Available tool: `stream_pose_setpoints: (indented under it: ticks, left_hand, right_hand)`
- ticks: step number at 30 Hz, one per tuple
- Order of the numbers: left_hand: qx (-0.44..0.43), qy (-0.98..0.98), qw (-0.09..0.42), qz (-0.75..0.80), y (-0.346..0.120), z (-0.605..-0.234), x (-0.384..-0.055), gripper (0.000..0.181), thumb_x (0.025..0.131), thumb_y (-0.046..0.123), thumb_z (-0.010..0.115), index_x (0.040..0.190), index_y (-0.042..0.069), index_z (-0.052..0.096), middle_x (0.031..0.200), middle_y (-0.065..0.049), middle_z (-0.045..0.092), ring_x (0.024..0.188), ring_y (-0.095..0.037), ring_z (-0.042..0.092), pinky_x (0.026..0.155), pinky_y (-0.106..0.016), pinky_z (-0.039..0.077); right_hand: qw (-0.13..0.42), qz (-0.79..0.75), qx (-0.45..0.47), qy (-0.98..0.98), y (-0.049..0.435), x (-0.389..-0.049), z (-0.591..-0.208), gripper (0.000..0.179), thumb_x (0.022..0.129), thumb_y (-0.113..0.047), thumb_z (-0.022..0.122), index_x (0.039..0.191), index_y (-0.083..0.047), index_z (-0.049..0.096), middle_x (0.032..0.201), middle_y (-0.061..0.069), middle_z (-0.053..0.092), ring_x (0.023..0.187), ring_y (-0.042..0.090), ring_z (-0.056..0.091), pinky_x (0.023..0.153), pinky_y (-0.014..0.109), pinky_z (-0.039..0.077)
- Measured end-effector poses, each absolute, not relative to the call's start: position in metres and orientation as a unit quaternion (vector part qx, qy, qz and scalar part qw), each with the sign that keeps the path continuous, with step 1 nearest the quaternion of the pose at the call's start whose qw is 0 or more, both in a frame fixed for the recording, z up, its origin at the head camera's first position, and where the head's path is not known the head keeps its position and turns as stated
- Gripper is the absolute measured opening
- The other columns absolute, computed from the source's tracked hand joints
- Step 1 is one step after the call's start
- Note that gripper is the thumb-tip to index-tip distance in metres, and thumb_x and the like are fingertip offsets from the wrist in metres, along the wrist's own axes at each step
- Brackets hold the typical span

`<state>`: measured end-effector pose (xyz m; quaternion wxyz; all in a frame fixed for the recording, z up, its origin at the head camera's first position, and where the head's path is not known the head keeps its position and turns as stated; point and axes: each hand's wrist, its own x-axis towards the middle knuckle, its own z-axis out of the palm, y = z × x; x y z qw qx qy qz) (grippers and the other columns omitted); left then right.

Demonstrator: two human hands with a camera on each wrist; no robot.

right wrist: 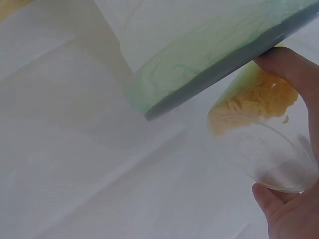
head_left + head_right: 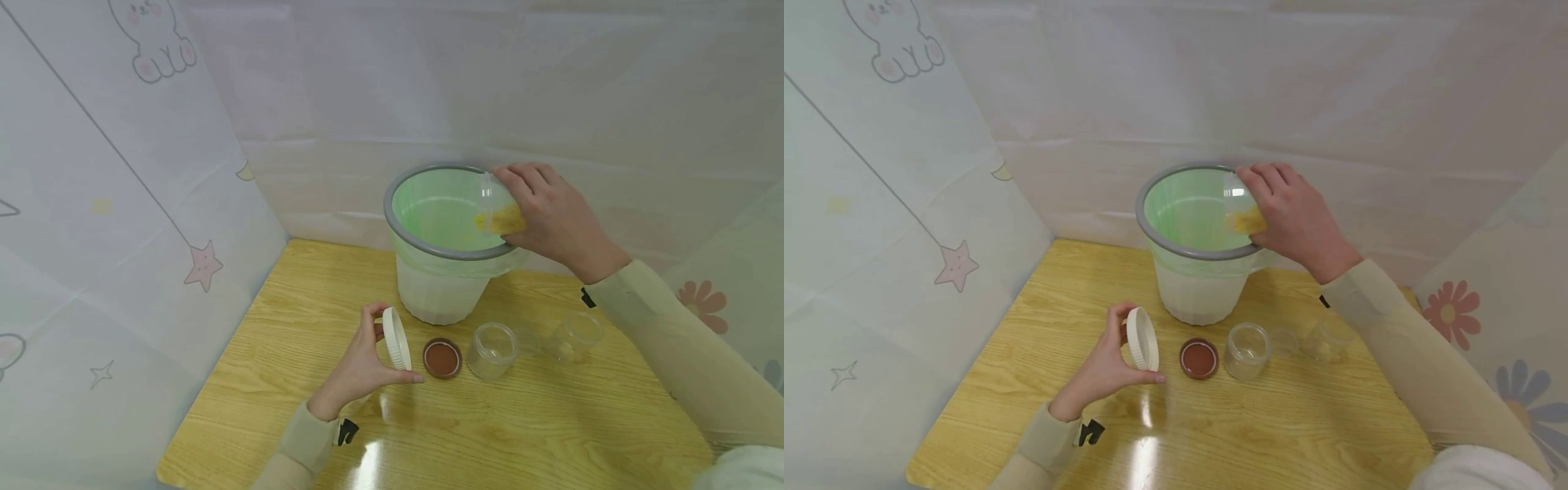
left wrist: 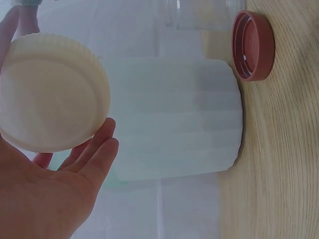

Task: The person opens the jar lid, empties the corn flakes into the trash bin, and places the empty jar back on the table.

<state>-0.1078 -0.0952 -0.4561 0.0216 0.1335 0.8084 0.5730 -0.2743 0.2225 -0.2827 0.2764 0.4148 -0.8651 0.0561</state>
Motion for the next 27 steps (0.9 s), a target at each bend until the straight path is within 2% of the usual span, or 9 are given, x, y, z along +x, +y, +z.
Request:
stream_pose_setpoints:
  ticks: [23, 27]
  left_hand:
    - [0.132, 0.813, 0.02, 0.567, -0.0951, -0.4577, -0.1074, 0.122, 0.058, 0.045, 0.101, 0.15, 0.029, 0.021, 0.141, -0.003, 0.044, 0.125, -0.02, 0.049, 0.108, -0.042, 0.041]
    - [0.135, 0.811, 0.02, 0.568, -0.0953, -0.4583, -0.1072, 0.123, 0.058, 0.044, 0.101, 0.151, 0.029, 0.021, 0.142, -0.007, 0.043, 0.126, -0.021, 0.049, 0.109, -0.042, 0.041]
  right_hand:
    - [0.28, 0.038, 0.43, -0.858, 0.2205, -0.274, -0.2804, 0.114, 0.05, -0.008, 0.102, 0.147, 0.004, 0.044, 0.138, 0.024, 0.051, 0.124, 0.045, 0.047, 0.102, 0.058, 0.045]
    - [0.282, 0.033, 0.431, -0.857, 0.2208, -0.2742, -0.2807, 0.114, 0.05, -0.01, 0.103, 0.147, 0.004, 0.044, 0.137, 0.024, 0.051, 0.124, 0.045, 0.047, 0.101, 0.058, 0.045]
